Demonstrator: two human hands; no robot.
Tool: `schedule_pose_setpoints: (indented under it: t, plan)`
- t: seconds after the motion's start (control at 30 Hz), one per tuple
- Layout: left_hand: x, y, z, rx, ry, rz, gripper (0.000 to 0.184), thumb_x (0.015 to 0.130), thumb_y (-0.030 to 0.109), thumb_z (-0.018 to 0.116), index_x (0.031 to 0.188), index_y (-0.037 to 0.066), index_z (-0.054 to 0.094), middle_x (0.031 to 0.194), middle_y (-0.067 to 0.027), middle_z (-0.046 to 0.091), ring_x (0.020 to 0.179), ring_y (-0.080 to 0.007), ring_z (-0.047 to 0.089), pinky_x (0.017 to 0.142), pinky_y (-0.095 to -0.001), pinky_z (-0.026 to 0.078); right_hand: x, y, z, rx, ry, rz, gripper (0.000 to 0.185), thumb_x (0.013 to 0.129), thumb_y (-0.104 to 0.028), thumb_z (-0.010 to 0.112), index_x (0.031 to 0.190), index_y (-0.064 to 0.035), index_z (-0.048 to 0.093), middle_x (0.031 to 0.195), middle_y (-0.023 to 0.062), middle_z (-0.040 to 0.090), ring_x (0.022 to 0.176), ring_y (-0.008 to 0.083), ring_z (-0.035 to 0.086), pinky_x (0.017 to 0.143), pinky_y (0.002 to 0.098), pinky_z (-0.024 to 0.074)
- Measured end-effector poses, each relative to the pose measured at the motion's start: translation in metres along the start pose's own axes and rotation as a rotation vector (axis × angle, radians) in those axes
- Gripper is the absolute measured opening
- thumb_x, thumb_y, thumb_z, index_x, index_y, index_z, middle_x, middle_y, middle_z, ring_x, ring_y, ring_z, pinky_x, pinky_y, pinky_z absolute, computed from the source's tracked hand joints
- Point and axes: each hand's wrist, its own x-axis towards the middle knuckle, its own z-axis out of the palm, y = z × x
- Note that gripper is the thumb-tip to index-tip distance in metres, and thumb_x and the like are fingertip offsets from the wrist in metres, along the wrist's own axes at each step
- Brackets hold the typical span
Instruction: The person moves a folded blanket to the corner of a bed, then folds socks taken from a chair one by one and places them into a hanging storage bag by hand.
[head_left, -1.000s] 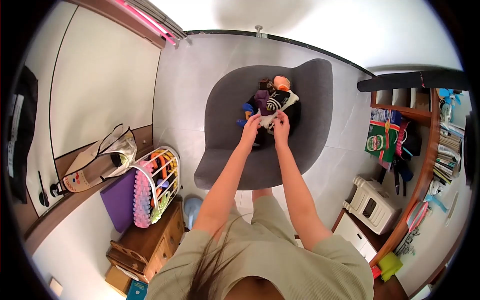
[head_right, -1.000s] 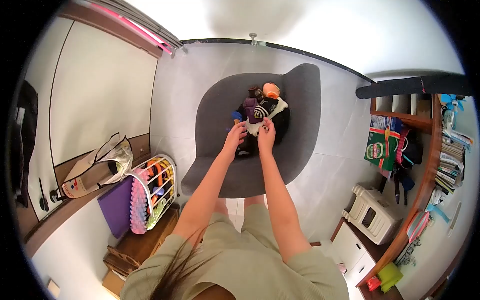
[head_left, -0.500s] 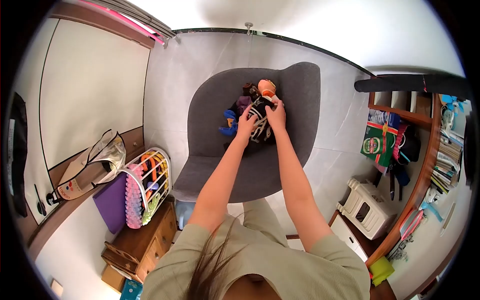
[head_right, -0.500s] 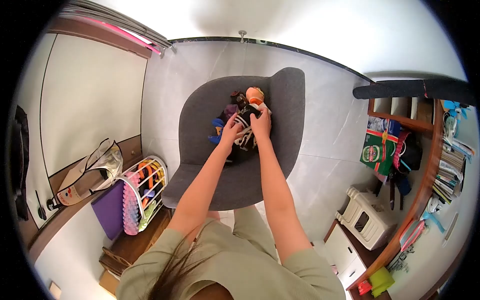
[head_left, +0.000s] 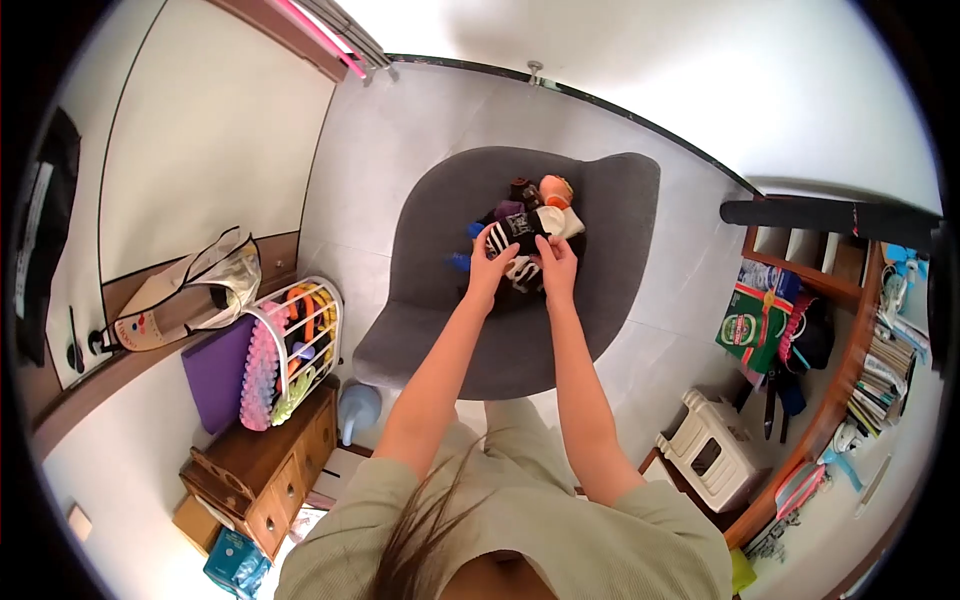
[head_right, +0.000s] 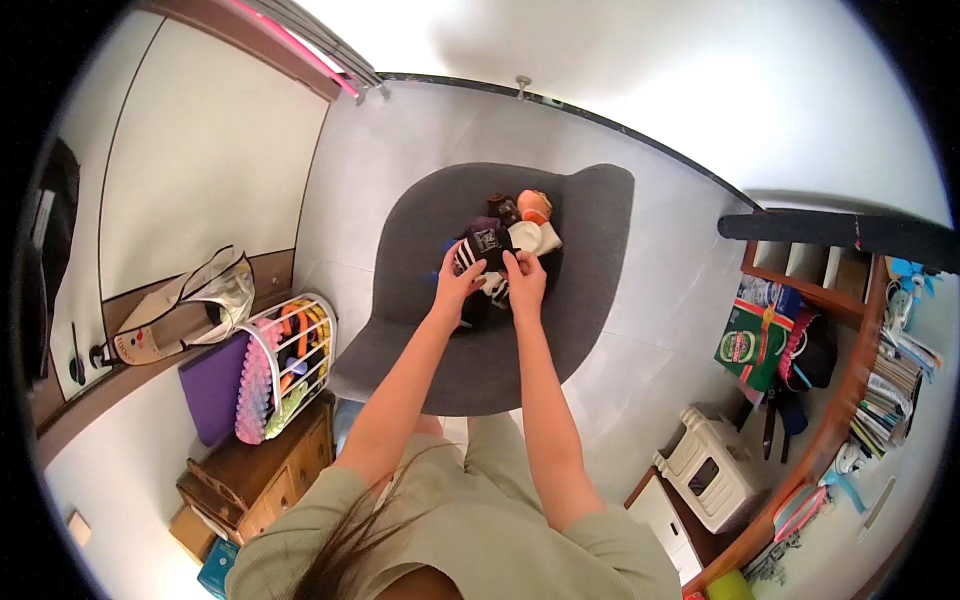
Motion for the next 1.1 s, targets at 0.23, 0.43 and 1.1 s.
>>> schedule_pose_setpoints:
  t: [0.23,0.43,1.1]
  plan:
    - [-0.022,0.041,-0.07,-0.29,-0.032,0.028,0.045,0.075,0.008,0.058,0.115,0.007,0.039,0.095,-0.0051,0.051,0.086,-0.0162,0.054,0.074,-0.0322,0.049,-0.035,-0.001,0.064,0.073,-0.183,0.088,0.012,0.078,-0.016,0.06,0.078,-0.0095,0.049,0.072,-0.0045,0.051,0.064,0.0021,0.049,0.059,0.0168,0.0435]
    - [-0.043,0.069,-0.159,-0.367,0.029,0.075,0.037,0.076,0.009,0.057,0.11,0.006,0.043,0.096,-0.005,0.053,0.084,-0.0161,0.056,0.069,-0.0288,0.051,-0.074,0.018,0.141,0.123,-0.325,0.184,0.011,0.076,-0.015,0.061,0.079,-0.0111,0.051,0.072,-0.0058,0.049,0.067,0.0028,0.049,0.063,0.0193,0.0454]
    - [-0.11,0.105,-0.45,-0.603,0.477,0.294,0.028,0.078,0.016,0.056,0.098,0.004,0.041,0.087,-0.0079,0.053,0.07,-0.0183,0.057,0.071,-0.0299,0.048,-0.213,0.136,0.393,-0.547,-0.726,-0.061,0.025,0.068,-0.016,0.067,0.084,0.0006,0.057,0.074,0.006,0.059,0.069,0.0106,0.055,0.059,0.0219,0.0428]
